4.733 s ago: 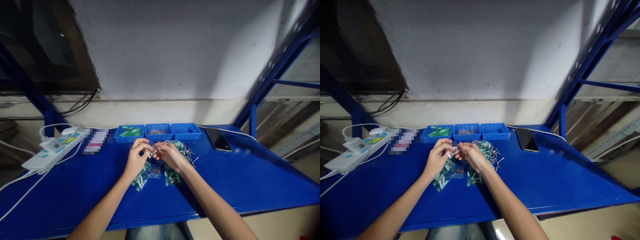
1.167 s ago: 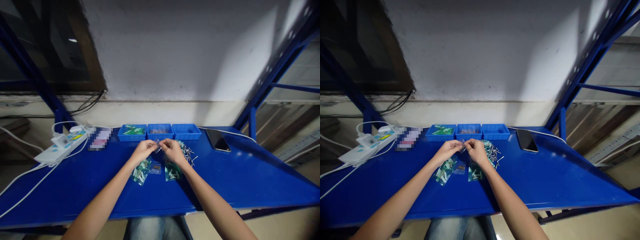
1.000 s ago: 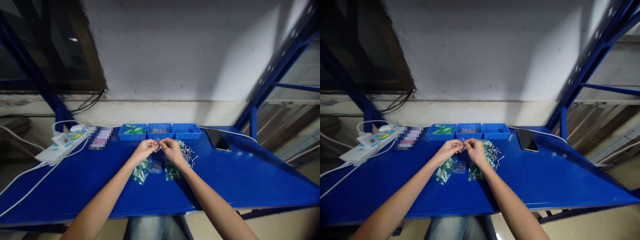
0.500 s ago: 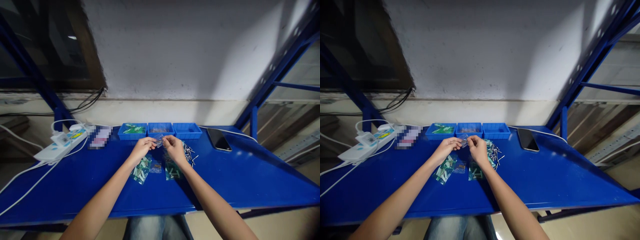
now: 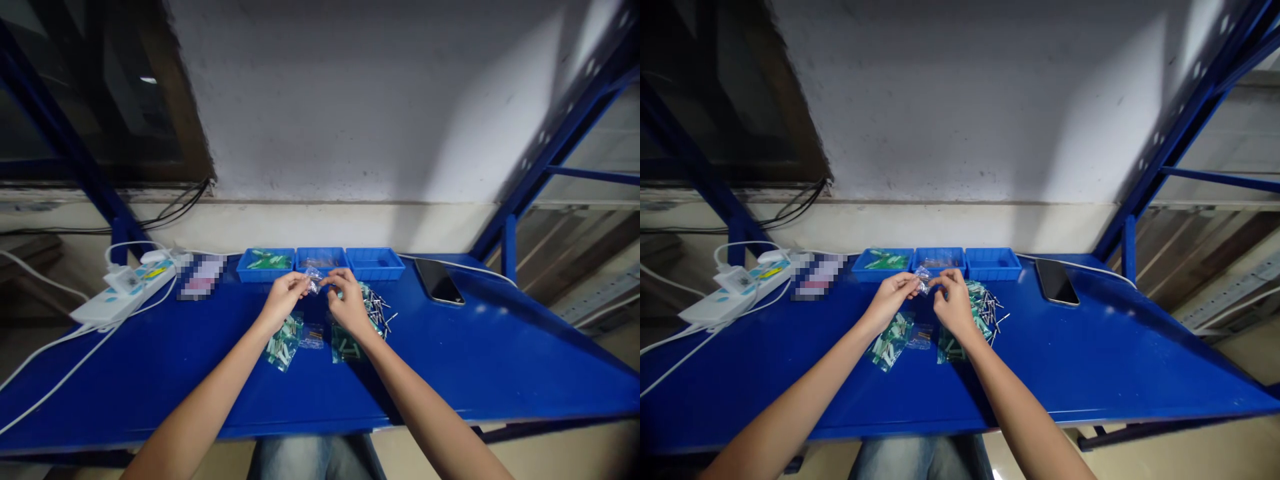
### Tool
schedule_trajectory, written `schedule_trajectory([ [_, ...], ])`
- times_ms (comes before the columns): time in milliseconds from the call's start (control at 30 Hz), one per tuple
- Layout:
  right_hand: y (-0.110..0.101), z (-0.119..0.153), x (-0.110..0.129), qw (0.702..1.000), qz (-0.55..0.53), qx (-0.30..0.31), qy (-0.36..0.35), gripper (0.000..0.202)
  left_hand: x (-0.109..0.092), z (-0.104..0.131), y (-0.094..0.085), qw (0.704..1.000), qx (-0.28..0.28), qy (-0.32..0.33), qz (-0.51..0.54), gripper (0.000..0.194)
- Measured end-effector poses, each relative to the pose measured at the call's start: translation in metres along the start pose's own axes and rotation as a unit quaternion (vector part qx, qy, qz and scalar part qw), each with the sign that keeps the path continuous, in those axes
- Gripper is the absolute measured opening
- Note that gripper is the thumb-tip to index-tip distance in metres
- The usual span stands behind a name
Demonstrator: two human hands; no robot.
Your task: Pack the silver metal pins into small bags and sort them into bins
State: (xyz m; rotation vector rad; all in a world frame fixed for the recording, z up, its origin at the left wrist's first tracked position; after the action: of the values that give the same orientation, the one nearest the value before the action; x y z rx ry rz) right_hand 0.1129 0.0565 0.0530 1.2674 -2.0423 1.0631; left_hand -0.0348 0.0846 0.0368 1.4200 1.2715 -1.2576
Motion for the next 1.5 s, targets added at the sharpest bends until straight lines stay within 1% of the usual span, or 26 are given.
schedule_trajectory([
  [100,0.002,-0.001,-0.012,0.996,-0.056,-0.012,0.075,0.015,-0.004,0.000,-0.004,0.995,-0.035,0.062,-0.069,0.021],
  [167,0.003,-0.002,-0.019,0.986,-0.113,-0.018,0.122,0.022,-0.006,0.000,-0.003,0.992,-0.034,0.084,-0.092,0.020],
  [233,0.006,-0.002,-0.021,0.979,-0.145,-0.001,0.140,0.028,-0.009,0.001,-0.002,0.990,-0.027,0.094,-0.101,0.020],
  [367,0.009,-0.003,-0.016,0.982,-0.139,0.044,0.124,0.029,-0.012,0.004,0.001,0.993,-0.016,0.081,-0.087,0.023],
  [433,0.008,-0.003,-0.015,0.983,-0.135,0.040,0.122,0.029,-0.013,0.005,0.003,0.996,-0.005,0.060,-0.072,0.025],
  [533,0.005,-0.004,-0.016,0.982,-0.139,0.017,0.125,0.028,-0.012,0.006,0.007,0.998,0.010,0.039,-0.054,0.025],
  [700,0.002,-0.004,-0.015,0.978,-0.162,-0.013,0.127,0.026,-0.008,0.005,0.007,0.999,0.010,0.018,-0.041,0.023],
  [767,0.003,-0.004,-0.015,0.976,-0.173,-0.007,0.134,0.028,-0.007,0.005,0.005,1.000,-0.003,0.009,-0.025,0.025],
  [867,0.006,-0.002,-0.014,0.974,-0.182,0.020,0.135,0.028,-0.005,0.004,0.002,1.000,-0.014,0.001,-0.004,0.026],
  [1000,0.004,-0.001,-0.009,0.975,-0.181,0.016,0.126,0.026,-0.005,0.005,0.005,0.999,0.019,-0.005,0.027,0.023],
  [1100,0.004,0.000,-0.005,0.977,-0.180,0.018,0.115,0.026,-0.006,0.006,0.007,0.999,0.023,-0.001,0.025,0.023],
  [1367,0.003,0.000,-0.005,0.993,-0.075,0.024,0.084,0.025,-0.010,0.009,0.010,0.999,0.033,0.013,-0.009,0.023],
  [1433,0.002,0.000,-0.004,0.996,-0.046,0.024,0.070,0.025,-0.010,0.009,0.010,1.000,0.028,0.008,-0.008,0.025],
  [1500,0.001,0.000,-0.001,0.999,-0.014,0.012,0.047,0.024,-0.009,0.008,0.008,1.000,0.022,-0.014,0.006,0.029],
])
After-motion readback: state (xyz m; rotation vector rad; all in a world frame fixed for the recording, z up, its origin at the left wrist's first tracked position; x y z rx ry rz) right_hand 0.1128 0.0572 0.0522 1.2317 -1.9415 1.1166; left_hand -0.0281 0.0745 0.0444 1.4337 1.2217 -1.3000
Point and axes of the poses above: each hand's wrist, its own z-axis away from the middle knuckle, its own y-axis out of the palm, x = y × z, the point moved 5 cm from there along -z, towards the middle knuckle
